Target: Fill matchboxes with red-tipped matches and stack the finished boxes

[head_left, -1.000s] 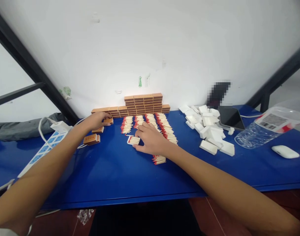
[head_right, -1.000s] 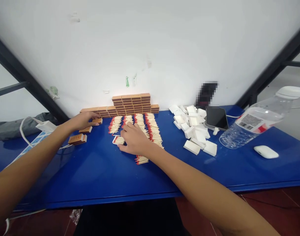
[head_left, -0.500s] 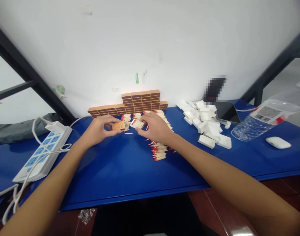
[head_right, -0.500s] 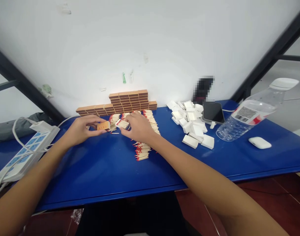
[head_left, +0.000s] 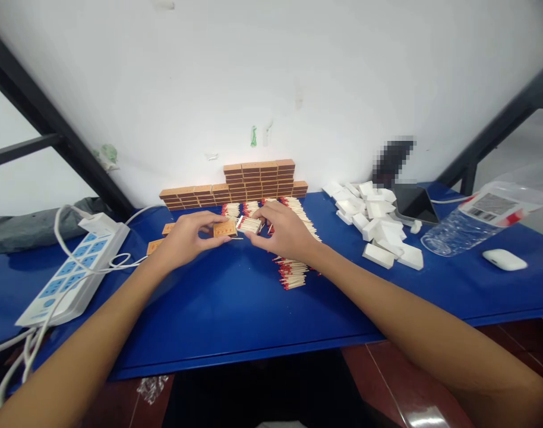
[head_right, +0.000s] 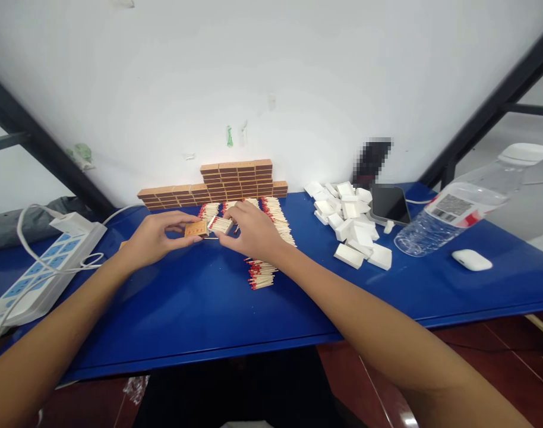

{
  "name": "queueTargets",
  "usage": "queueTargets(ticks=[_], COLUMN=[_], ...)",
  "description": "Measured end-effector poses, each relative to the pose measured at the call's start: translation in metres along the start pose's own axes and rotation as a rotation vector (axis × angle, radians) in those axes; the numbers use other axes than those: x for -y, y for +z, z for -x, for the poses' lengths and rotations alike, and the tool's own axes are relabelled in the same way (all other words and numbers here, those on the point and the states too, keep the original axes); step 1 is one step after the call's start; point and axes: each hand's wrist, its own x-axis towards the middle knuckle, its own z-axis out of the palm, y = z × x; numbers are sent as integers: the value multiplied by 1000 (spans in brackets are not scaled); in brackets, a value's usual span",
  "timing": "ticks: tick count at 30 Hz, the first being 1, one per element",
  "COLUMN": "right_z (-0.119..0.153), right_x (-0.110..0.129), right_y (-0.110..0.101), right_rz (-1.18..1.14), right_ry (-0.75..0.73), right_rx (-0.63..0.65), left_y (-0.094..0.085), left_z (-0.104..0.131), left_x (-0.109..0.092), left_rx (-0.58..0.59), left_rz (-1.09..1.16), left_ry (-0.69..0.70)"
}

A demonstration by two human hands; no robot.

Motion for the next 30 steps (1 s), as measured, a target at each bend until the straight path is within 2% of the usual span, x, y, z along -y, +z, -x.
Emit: queueTargets(ticks=[11,19,24,30], right_z=[0,0,-1,0], right_x=[2,-1,-9,-12], right_y=[3,1,1,2], right_rz=[-67,-176,-257,-282], right_ry=[-11,-35,-12,17], right_rx=[-84,20,104,127], left_y=[-5,-6,-4,-2], left_z=[1,1,1,1], left_x=[-3,-2,1,2], left_rx=[-2,14,34,48], left_rz=[-25,38,148,290], left_ry=[24,12,-69,-134])
